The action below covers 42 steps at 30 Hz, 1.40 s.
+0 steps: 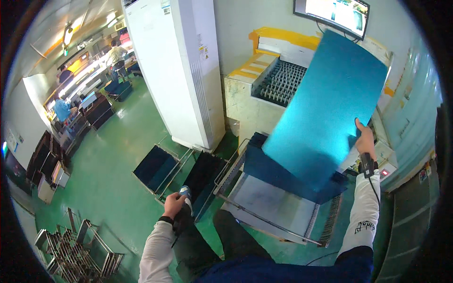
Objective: Taking processed blue rectangular panels from a machine output and placing them into metal drying/transport racks.
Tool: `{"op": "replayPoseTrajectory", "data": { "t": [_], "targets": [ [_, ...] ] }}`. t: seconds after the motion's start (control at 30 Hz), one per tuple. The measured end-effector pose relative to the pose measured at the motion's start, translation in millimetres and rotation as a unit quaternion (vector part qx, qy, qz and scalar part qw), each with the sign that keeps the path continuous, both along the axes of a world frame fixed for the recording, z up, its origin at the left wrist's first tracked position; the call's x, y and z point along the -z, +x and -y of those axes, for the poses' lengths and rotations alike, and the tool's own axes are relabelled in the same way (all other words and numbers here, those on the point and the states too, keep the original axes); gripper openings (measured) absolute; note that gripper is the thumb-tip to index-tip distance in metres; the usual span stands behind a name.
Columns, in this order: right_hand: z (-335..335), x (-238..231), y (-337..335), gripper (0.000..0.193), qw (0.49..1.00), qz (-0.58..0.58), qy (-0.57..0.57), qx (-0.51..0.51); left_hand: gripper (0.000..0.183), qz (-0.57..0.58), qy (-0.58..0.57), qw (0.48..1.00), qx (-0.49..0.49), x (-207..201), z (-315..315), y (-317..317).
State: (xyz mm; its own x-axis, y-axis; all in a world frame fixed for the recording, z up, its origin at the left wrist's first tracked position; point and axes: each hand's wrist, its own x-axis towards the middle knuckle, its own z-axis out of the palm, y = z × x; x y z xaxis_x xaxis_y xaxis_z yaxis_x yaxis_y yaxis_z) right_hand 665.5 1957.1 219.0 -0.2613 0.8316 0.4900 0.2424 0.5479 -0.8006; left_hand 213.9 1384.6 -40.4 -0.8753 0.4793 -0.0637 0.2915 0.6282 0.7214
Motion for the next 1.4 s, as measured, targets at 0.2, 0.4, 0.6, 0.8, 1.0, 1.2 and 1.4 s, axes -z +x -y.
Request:
{"op": "replayPoseTrajectory", "data": {
  "t": [0.2, 0.4, 0.6, 0.8, 1.0, 1.2, 1.4],
  "targets": [
    [-59.4, 46.7, -48.0, 0.025, 0.882, -0.278, -0.365, -0.103, 0.035, 0.005, -0.044, 0.999, -0.013, 24.7, 27.6, -21.7],
    [-92.6, 76.4, -88.2, 0.017, 0.8, -0.429, -0.41, -0.086, 0.035, -0.002, -0.036, 0.999, -0.002, 8.8, 14.5, -12.8],
    [-145.4, 94.2, -119.9, 0.014, 0.803, -0.437, -0.395, -0.094, 0.033, -0.007, -0.029, 0.999, -0.037, 15.6, 17.5, -15.6],
    [-169.5, 91.4, -144.8, 0.019, 0.791, -0.405, -0.425, -0.174, 0.034, 0.018, -0.02, 0.998, -0.051, 24.2, 32.3, -22.0],
    [-225.9, 114.2, -142.3, 0.019, 0.97, -0.144, -0.105, -0.165, 0.03, 0.043, 0.009, 0.998, -0.038, 31.4, 5.8, -23.7],
    [-150.0, 71.9, -172.5, 0.04, 0.845, -0.359, -0.368, -0.148, 0.03, 0.048, 0.023, 0.997, -0.058, 24.3, 17.7, -17.5],
    [-102.6, 67.3, -142.9, 0.033, 0.89, -0.247, -0.342, -0.17, 0.03, 0.012, 0.003, 1.0, -0.026, 11.4, 0.6, -12.5]
  ]
}}
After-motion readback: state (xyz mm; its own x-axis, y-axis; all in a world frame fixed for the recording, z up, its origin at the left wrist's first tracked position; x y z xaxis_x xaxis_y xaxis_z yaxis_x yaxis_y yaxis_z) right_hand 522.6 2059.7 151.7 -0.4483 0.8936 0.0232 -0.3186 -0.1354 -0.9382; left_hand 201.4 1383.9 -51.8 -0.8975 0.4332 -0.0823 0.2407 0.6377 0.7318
